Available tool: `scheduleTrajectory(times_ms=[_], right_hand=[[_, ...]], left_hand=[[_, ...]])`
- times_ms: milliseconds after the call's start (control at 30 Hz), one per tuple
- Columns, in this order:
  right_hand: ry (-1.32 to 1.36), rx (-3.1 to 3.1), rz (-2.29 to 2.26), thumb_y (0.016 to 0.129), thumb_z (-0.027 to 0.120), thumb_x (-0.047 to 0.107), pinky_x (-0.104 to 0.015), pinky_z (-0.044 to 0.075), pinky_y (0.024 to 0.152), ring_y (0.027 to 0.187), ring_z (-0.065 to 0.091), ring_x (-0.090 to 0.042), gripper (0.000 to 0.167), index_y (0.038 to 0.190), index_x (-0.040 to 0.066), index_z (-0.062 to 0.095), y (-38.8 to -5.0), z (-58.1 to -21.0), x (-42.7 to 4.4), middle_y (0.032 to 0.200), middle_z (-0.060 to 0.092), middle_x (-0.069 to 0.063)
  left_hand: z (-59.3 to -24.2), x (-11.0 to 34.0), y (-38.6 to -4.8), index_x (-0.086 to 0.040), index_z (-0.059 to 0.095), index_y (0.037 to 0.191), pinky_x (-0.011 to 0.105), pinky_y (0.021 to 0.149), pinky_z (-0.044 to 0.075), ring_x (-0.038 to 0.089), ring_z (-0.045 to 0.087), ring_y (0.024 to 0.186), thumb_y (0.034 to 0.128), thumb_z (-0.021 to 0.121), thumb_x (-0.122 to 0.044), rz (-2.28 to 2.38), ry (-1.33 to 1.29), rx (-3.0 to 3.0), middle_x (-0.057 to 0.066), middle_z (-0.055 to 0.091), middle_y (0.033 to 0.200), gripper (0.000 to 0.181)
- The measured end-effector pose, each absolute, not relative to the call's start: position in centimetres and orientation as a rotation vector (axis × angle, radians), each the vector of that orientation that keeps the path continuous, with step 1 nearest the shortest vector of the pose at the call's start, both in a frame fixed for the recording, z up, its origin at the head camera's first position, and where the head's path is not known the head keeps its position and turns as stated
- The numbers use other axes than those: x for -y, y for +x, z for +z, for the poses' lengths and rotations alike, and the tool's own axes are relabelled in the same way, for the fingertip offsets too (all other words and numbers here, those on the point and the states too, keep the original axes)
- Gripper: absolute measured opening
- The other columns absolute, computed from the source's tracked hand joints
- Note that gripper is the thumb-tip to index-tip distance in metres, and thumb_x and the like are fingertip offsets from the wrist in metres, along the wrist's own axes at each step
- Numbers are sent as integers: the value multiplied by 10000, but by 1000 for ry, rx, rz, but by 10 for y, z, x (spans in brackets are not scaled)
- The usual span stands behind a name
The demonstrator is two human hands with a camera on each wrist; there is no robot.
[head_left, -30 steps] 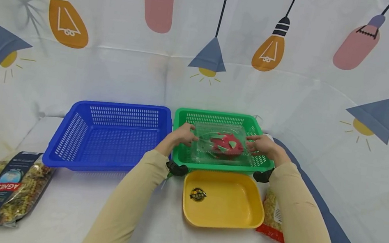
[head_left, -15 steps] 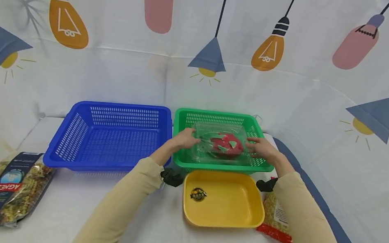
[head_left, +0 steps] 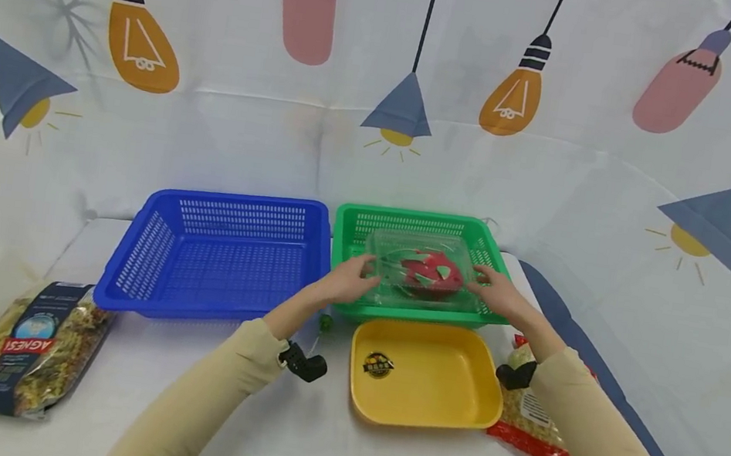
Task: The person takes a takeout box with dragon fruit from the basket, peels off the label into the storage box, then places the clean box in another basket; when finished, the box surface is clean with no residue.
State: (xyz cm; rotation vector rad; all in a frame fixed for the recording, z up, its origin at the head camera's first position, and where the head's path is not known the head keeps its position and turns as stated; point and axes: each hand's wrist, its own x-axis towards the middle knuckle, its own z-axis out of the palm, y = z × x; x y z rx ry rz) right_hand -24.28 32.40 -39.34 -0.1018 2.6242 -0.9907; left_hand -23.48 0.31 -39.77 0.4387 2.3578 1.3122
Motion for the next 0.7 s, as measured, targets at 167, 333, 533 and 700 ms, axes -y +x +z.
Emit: scheduleTrajectory(times_ms=[167,333,533,700], right_hand=[[-179,-2833,-903,1067,455,182,-644,327,1098,1394,303,-537,591,1539,-85,219,-229,-394,-317,1527,281,-367],[-261,-3025,-813,1043,482,137,-650,328,1087,1356,348,-538,534,1487,-114,322,-212,-399,-307,1495,335,-363],[-354,-3129,-879,1026,532,131,-650,350,1075,1333,399,-505,501,1456,-86,394,-188,-400,-291,1471,385,-324],[-427,-3218,-928,1027,549,155,-642,361,1070,1337,408,-475,493,1441,-83,428,-174,-401,-278,1469,408,-287]], left_hand=[[-396,4,-210,-53,278,1568,504,1110,403,367,446,1388,1064,465,-224,1257,587,-2463,169,429,1540,563],[-398,19,-181,-65,375,1530,494,1111,405,331,459,1387,1053,492,-189,1235,750,-2564,145,483,1506,507],[-404,48,-149,-110,435,1510,524,1135,367,324,406,1428,1048,512,-192,1220,814,-2669,141,453,1529,476],[-409,78,-131,-62,500,1459,583,1123,349,369,375,1440,1026,559,-165,1168,854,-2873,164,499,1488,449]])
